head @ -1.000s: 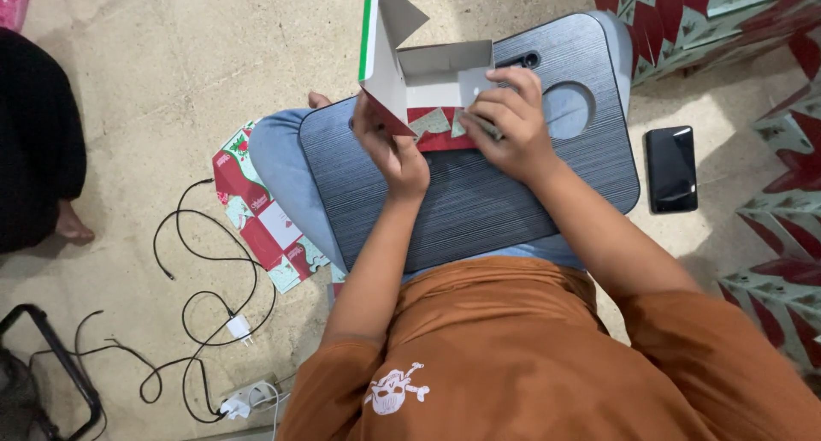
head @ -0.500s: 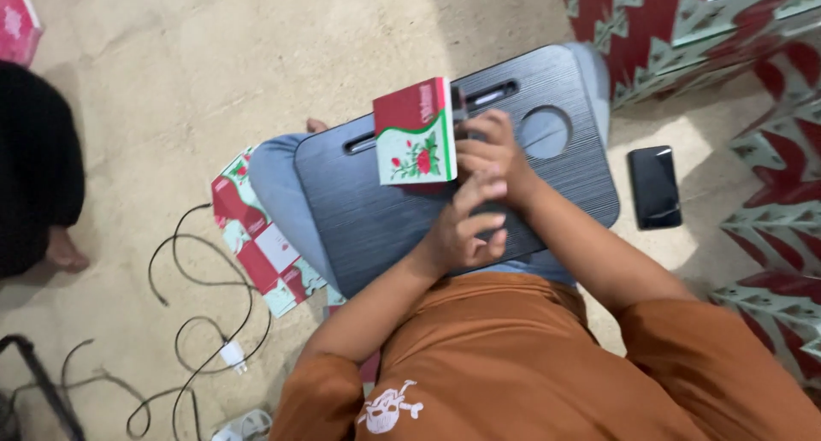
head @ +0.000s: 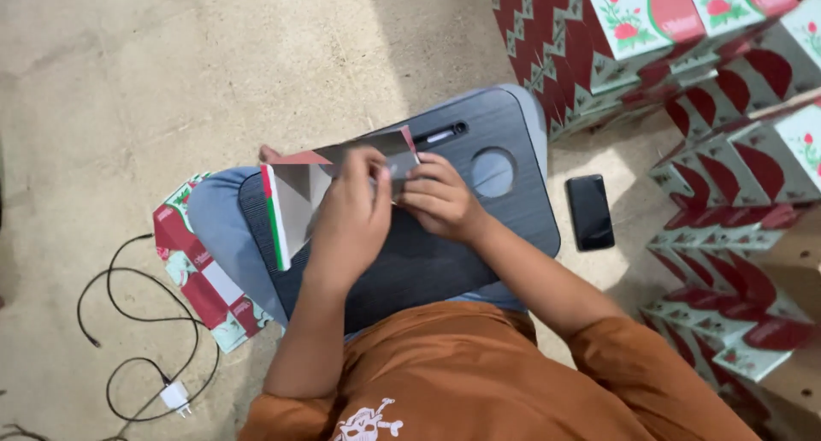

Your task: The person assembles a small decorative box from a flat paper sheet. They fold the paper along pre-cut lines, tuck flaps into slots, and secure the sides to form a cube-shaped container.

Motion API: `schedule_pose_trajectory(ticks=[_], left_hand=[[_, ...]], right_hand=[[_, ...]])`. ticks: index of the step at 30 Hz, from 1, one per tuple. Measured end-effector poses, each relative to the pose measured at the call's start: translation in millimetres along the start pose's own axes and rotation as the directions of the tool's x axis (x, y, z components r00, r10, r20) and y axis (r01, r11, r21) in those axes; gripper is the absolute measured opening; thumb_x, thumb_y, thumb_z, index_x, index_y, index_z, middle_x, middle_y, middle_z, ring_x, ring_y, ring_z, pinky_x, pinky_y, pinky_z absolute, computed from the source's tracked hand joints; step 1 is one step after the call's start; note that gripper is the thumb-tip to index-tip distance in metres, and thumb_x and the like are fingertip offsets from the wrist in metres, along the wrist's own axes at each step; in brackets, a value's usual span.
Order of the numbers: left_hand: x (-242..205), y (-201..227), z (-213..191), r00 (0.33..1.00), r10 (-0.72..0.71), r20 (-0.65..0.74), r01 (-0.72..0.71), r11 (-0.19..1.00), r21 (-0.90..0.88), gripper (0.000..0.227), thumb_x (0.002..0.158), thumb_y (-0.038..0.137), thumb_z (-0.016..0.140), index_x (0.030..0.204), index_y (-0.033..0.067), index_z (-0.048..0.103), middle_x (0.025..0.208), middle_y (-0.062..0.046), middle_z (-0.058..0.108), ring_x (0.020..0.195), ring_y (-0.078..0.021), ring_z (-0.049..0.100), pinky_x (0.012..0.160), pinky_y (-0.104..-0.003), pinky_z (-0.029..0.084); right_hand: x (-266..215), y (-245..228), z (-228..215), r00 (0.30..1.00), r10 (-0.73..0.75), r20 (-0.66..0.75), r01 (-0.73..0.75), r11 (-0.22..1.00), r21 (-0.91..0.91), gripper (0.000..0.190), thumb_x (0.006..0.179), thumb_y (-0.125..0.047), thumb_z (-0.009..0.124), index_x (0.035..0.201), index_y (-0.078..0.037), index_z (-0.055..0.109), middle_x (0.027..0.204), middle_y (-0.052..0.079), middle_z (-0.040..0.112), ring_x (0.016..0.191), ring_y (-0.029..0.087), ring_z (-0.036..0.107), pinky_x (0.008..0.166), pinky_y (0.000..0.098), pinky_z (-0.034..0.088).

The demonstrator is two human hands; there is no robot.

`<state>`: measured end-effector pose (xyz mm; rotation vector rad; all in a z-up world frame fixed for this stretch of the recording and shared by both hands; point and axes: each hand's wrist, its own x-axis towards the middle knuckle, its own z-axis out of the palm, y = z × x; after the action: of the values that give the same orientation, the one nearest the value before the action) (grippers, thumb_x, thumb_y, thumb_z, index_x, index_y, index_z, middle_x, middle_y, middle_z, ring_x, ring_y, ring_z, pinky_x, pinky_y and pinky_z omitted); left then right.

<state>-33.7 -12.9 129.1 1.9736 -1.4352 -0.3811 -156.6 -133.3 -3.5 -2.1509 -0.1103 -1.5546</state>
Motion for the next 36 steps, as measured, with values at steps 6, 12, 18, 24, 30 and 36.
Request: schedule_pose_trajectory(ticks=[6,12,18,24,30,36], left_hand=[[-7,3,-25,0.894,-0.143,0.424,0.012,0.955,0.297,0.048,0.092,0.036,0.072,0.129,0.0065,0.064,0.110,-0.021,0.073,0.101,-0.0416,0.073,0.091,-0.057,0.054],[-11,-40,7,0.969,-0.036,0.245,-0.078,0.895,0.439,0.023,0.093,0.008,0.067,0.114,0.0130,0.072,0.084,-0.010,0.076,0.075,-0.0349,0.076,0.067,-0.051,0.059],[-9,-18,-15,0.914,-0.196,0.356,0.094,0.954,0.286,0.031,0.101,0.007,0.055,0.132,0.0019,0.061,0.100,-0.024,0.075,0.097,-0.0425,0.074,0.079,-0.056,0.059],[-1,-21,-17,0.923,-0.133,0.362,0.070,0.981,0.183,0.036,0.100,0.003,0.057,0.136,-0.0026,0.056,0.103,-0.028,0.074,0.096,-0.0436,0.074,0.079,-0.055,0.059],[-12,-31,4,0.957,-0.094,0.274,0.000,0.946,0.323,0.040,0.096,0.006,0.064,0.136,0.0029,0.058,0.089,-0.021,0.076,0.081,-0.0380,0.077,0.067,-0.051,0.062],[-42,-5,0,0.979,-0.090,0.184,-0.011,0.874,0.486,0.066,0.086,-0.006,0.069,0.148,-0.0064,0.046,0.100,-0.027,0.074,0.093,-0.0377,0.076,0.078,-0.048,0.062]], right_hand=[[-1,7,-5,0.999,0.031,0.014,-0.031,0.999,0.011,0.010,0.086,-0.004,0.081,0.095,-0.002,0.079,0.090,0.013,0.076,0.088,0.034,0.069,0.090,0.0580,0.056],[3,5,-6,0.991,0.130,0.045,-0.128,0.991,-0.051,0.011,0.087,-0.002,0.083,0.094,0.000,0.076,0.094,0.012,0.077,0.093,0.036,0.070,0.091,0.0563,0.057],[6,11,-3,0.991,0.135,0.012,-0.135,0.991,-0.009,0.011,0.090,0.004,0.080,0.093,0.003,0.070,0.094,0.014,0.074,0.098,0.040,0.071,0.089,0.0544,0.056],[1,16,2,0.994,0.064,0.088,-0.064,0.998,-0.011,0.012,0.089,-0.001,0.084,0.093,0.000,0.073,0.098,0.014,0.074,0.101,0.042,0.070,0.088,0.0547,0.056],[8,11,-2,0.964,0.068,0.256,-0.057,0.997,-0.054,0.021,0.105,-0.019,0.057,0.095,-0.005,0.070,0.105,0.011,0.068,0.107,0.037,0.064,0.093,0.0511,0.046],[1,11,1,0.957,0.045,0.286,-0.022,0.996,-0.084,0.021,0.105,-0.021,0.061,0.090,-0.007,0.067,0.101,0.007,0.070,0.107,0.034,0.066,0.094,0.0483,0.045]])
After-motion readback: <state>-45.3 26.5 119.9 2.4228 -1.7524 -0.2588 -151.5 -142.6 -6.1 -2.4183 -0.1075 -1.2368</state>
